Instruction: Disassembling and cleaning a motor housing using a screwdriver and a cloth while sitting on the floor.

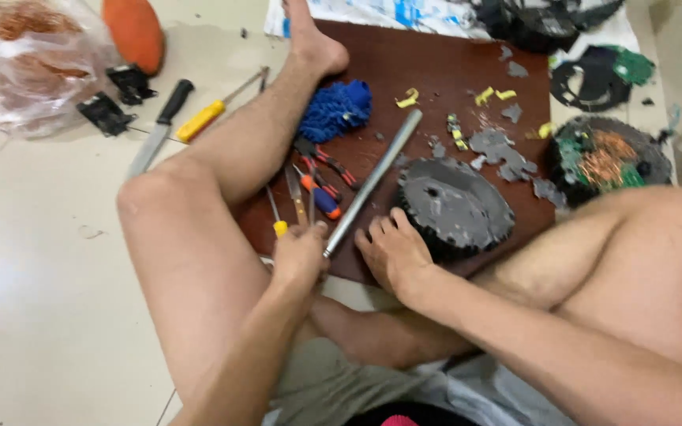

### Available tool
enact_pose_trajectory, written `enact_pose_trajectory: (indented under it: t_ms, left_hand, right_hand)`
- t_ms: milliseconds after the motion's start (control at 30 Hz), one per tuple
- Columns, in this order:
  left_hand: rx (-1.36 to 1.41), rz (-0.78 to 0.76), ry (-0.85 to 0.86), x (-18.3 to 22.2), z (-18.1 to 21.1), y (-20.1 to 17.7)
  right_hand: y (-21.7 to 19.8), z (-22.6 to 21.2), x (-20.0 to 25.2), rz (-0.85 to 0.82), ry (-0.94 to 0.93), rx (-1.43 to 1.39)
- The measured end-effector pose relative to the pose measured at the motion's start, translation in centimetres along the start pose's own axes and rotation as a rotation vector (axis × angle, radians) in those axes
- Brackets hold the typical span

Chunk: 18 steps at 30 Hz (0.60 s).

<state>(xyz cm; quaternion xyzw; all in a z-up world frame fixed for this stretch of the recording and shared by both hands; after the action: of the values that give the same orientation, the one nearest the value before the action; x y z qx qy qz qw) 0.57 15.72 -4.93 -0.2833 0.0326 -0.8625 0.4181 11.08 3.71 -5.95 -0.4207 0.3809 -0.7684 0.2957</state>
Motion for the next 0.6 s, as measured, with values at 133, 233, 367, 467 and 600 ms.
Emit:
enact_pose_trajectory:
  t_ms: [133, 233, 367, 467, 600]
  left_hand:
    - [-0.110, -0.060, -0.012, -0.1, -1.4, 1.5]
    - [-0.165, -0.071, -0.009, -0.6, -2.1, 1.9]
    - [-0.124, -0.018, -0.002, 0.6, -0.9, 1.2]
    - [-0.096, 0.004, -0.002, 1.9, -0.3, 0.7]
    - [-0.061, -0.018, -0.020, 3.2, 1.4, 0.2]
  right_hand:
    - [-1.2, -0.2, -0.6, -0.009, 0.044, -0.151]
    - [-0.9, -0.1, -1.9, 0.023, 0.015, -0.138]
    - [-0.7, 0.1, -4.2, 0.189, -0.114, -0.130]
    - [-4.8, 2.6, -3.1, 0.287, -0.187, -0.337]
    - [-8.0, 11.0, -3.5, 0.328, -0.052, -0.573]
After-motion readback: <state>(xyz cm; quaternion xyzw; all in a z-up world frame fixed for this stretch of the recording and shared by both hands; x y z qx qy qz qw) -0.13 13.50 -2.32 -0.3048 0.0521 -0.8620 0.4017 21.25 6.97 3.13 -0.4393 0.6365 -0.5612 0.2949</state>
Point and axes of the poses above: each hand's wrist, its own x-axis away from the middle knuckle, its own y-axis out of the palm, z = x × y, the point moved 4 cm from there along -x, towards the middle knuckle, and after that the axes turned 1 degree about -z, right-handed, at the moved point
